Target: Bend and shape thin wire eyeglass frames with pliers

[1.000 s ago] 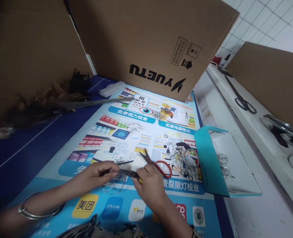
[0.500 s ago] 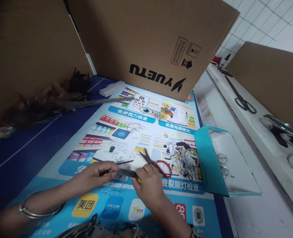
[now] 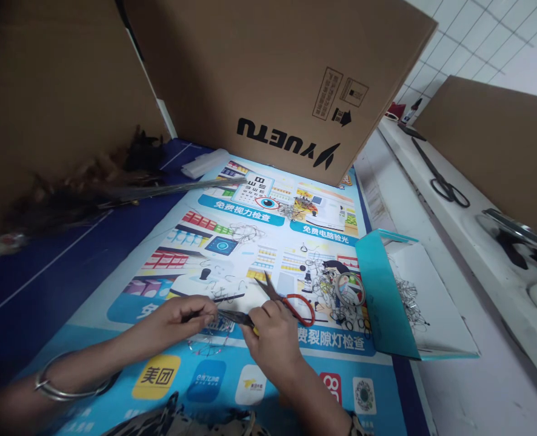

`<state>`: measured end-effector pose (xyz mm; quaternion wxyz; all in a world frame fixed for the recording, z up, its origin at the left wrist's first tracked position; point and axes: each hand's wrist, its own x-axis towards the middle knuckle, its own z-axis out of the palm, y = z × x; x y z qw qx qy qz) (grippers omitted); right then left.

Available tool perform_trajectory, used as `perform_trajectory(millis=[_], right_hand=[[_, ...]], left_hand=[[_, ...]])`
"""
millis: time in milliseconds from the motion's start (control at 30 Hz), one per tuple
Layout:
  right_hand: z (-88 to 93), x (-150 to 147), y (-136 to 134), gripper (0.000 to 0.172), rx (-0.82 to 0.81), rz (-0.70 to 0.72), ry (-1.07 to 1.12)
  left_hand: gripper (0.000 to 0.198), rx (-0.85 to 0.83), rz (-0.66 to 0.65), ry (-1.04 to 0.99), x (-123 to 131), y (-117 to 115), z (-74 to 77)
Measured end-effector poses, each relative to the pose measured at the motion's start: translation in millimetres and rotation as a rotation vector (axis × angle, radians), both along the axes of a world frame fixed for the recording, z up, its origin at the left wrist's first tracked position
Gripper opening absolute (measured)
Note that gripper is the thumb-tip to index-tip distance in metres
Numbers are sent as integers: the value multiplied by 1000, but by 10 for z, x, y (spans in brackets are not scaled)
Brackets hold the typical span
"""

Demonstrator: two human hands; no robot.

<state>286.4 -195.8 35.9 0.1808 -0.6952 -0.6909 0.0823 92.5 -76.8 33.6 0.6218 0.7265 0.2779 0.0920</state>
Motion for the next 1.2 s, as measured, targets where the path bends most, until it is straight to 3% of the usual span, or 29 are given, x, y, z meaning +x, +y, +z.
perform_trajectory(millis=[967,1200], right_hand=[[-10,19,10,9,10,-9,48],[-43,53,9,9,86,-45,73]], left_hand=[[16,-47,22,-12,-5,10,28],[20,-69,67,-14,-18,26,11]])
